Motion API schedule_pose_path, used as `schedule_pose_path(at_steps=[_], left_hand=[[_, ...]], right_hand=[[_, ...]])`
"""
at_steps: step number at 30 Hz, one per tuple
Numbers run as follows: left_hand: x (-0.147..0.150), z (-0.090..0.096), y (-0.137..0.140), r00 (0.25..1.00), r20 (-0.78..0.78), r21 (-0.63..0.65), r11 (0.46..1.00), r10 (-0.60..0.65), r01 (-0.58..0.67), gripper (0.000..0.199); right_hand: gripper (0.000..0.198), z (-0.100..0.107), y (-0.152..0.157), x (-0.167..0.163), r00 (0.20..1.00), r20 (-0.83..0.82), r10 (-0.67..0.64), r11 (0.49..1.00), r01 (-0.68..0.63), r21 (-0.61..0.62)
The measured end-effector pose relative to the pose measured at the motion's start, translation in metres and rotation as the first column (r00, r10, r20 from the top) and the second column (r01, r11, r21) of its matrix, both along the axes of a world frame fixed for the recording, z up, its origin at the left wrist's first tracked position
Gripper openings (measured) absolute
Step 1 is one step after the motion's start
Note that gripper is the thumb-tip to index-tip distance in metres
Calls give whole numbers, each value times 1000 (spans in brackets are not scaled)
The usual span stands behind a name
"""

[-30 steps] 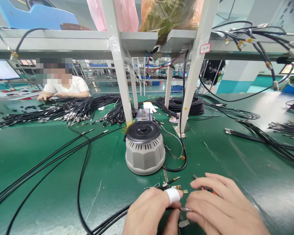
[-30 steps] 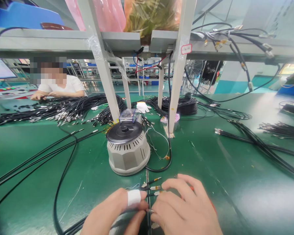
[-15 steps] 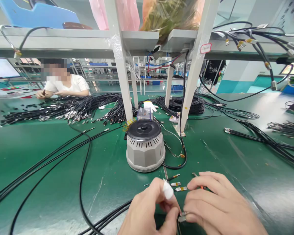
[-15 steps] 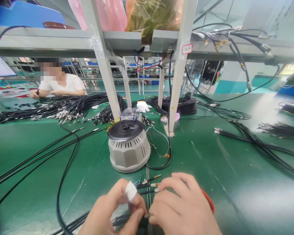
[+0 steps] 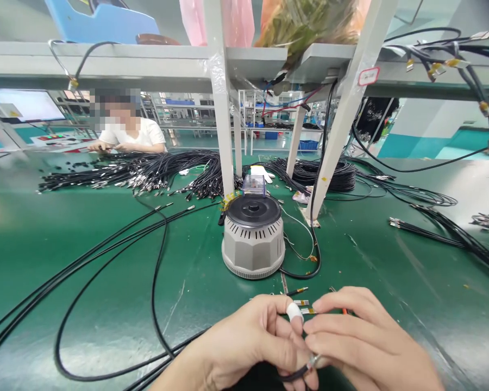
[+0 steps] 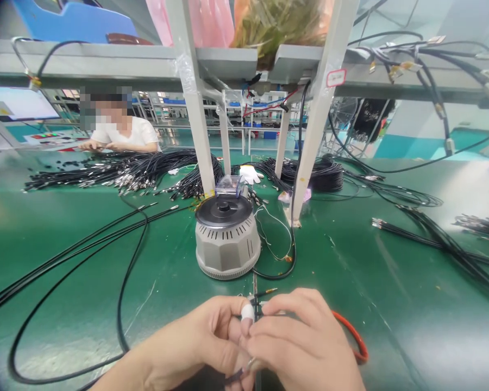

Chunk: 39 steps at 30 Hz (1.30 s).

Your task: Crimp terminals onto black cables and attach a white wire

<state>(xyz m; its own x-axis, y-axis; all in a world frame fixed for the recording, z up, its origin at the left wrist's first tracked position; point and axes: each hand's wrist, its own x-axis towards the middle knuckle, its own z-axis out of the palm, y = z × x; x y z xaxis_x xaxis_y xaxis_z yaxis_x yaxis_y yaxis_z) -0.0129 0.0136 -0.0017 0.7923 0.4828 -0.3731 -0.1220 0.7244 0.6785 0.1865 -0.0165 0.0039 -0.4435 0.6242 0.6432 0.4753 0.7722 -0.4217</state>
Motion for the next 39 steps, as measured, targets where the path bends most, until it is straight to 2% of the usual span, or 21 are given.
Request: schedule_pose_path(at_steps=[1,3,6,9,11,13,15,17,22,24,26,28,29,32,34,35,37,38,39], left_hand=[[1,0,0,1000,-2,-9,1000,4,-4,25],[2,0,-1,1000,-11,-60,998,4,-4,21],[4,-1,-3,998,-1,-99,993,59,-59,19],[4,-3,-6,986,2,-74,983,169,-169,26],[3,-6,-7,980,-15,-76,977,200,-200,30],[2,-8,-7,978,-23,-79,975,208,-209,31],[2,-8,-7,978,-33,-75,975,207,-209,32],[2,-7,-5,972,-54,-49,972,227,-230,30],[1,0,0,949,-103,78,953,299,-292,21],[0,2,0,941,-127,119,946,315,-301,19],[0,4,0,938,-142,138,945,317,-298,19],[1,3,-1,939,-163,141,949,301,-280,21],[2,3,-2,940,-173,144,952,293,-271,22],[4,1,-4,941,-203,151,958,271,-243,22],[5,1,-4,942,-213,155,961,258,-228,23],[5,2,-4,941,-220,157,961,257,-226,23],[4,3,-3,936,-235,158,960,262,-229,24],[4,3,-2,932,-244,164,958,270,-235,24],[4,3,-2,928,-247,172,955,279,-241,24]], right_hand=[[7,-1,1,-1,999,-44,31,998,-33,-47],[13,-5,2,-3,981,-184,60,971,-99,-215],[16,-13,2,-6,941,-338,-25,891,-132,-434],[23,-18,1,-4,947,-265,-184,870,31,-492],[23,-17,0,-1,949,-205,-239,863,111,-493],[17,-17,-3,0,970,-160,-181,851,72,-521],[15,-19,-4,1,984,-147,-100,815,-4,-579],[17,-24,-4,2,974,-179,-141,766,-7,-643],[22,-42,-4,23,854,-202,-480,590,143,-794],[22,-45,-9,35,839,-178,-515,526,145,-838],[15,-47,-16,42,882,-106,-460,479,146,-866],[14,-48,-23,44,942,-30,-334,491,147,-858],[17,-49,-26,43,960,2,-279,529,156,-834],[22,-55,-33,37,981,70,-182,692,179,-699],[20,-58,-36,33,983,107,-147,807,181,-561],[20,-59,-37,31,984,122,-129,846,173,-505],[24,-57,-36,31,984,134,-117,878,166,-449],[23,-53,-33,33,980,141,-141,859,192,-476],[23,-49,-28,35,972,145,-187,811,236,-535]])
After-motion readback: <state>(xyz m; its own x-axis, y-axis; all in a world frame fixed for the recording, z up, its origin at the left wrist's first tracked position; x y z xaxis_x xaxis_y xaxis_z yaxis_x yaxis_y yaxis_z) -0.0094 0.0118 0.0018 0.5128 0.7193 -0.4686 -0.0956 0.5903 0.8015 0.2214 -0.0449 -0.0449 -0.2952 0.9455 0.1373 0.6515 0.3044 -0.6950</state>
